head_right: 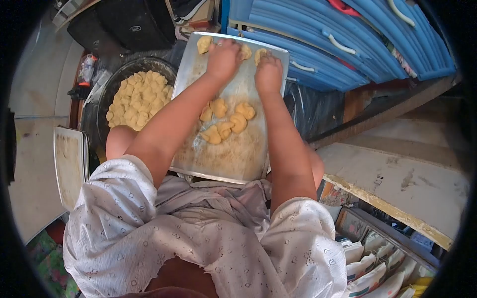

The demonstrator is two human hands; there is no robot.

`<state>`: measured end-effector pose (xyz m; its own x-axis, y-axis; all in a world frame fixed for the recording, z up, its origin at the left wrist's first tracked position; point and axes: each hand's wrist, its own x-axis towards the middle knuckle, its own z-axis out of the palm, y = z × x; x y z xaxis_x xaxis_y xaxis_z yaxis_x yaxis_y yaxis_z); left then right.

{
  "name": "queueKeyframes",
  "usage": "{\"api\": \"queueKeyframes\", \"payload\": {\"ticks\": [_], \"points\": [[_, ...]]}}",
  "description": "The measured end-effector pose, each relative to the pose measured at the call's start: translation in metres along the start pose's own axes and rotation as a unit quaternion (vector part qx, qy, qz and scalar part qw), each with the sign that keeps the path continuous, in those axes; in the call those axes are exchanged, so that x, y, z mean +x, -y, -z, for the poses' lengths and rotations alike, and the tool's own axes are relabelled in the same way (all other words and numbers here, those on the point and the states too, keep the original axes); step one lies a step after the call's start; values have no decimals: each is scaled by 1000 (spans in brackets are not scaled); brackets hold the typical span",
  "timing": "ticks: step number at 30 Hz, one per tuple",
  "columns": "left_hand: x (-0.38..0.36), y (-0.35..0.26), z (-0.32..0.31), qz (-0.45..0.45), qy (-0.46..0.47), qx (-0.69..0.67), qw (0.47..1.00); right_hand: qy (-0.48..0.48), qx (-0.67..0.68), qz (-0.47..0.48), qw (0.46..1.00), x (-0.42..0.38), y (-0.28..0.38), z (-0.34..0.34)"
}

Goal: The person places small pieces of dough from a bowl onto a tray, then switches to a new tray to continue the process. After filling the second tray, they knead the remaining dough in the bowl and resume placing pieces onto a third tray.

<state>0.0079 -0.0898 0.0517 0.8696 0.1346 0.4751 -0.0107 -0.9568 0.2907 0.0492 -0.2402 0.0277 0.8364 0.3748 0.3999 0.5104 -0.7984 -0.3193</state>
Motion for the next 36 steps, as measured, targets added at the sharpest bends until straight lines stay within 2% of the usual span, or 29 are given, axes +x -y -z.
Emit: {"api": "queueKeyframes", "payload": {"ticks": [1,3,4,6,8,9,11,12,13,14,15,16,17,18,20,21,23,24,26,27,29,30,31,32,33,34,36], "points": [[-1,5,0,-2,3,-1,1000,-29,-52,19,998,-5,1,-5],[-1,21,1,35,-140,54,988,-59,-105,34,992,-12,8,-8],[-1,26,5,34,-141,53,988,-75,-151,27,985,-12,15,-6],[-2,36,15,61,54,6,997,-92,-197,22,976,-13,29,2],[3,42,17,45,54,15,997,-6,-59,-32,998,-9,57,35],[4,44,18,29,76,28,996,-6,-59,-30,998,-8,63,43],[2,47,23,11,101,43,994,221,94,-125,963,-8,73,52],[1,47,25,13,57,36,998,220,95,-125,963,-12,72,56],[1,47,27,16,14,28,999,294,80,-68,950,-18,69,63],[0,50,25,15,14,27,999,366,63,-11,928,-23,64,69],[0,55,23,52,-38,17,998,367,62,-12,928,-30,58,71],[-1,63,21,90,-89,5,992,400,91,31,912,-39,50,70],[-1,75,23,110,57,-40,992,432,120,74,891,-46,41,69],[0,81,22,112,56,-43,991,434,116,74,890,-48,32,68],[4,87,27,91,131,-83,984,416,195,59,886,-39,25,68],[4,87,28,92,129,-82,984,416,195,62,886,-35,23,65],[0,85,31,97,95,-114,984,328,288,-132,890,-21,35,72],[-3,84,33,97,95,-112,984,328,290,-131,889,-15,45,71],[-12,78,44,134,27,-129,982,81,273,-145,948,-3,71,59],[-16,77,51,133,28,-126,983,80,276,-146,947,-1,78,43],[-26,80,72,235,287,-162,914,33,267,-74,960,-3,89,6],[-38,79,77,235,287,-157,915,32,271,-74,959,-5,93,-4],[-56,79,79,177,308,-163,920,43,157,22,986,-9,98,-9],[-67,79,80,119,329,-170,921,54,38,117,991,-13,107,-6],[-69,81,81,120,328,-168,922,133,0,79,988,-12,112,1],[-70,83,82,136,345,-200,907,132,1,80,988,-14,118,14],[-68,86,81,150,358,-235,891,148,97,50,983,-23,123,37]]}}
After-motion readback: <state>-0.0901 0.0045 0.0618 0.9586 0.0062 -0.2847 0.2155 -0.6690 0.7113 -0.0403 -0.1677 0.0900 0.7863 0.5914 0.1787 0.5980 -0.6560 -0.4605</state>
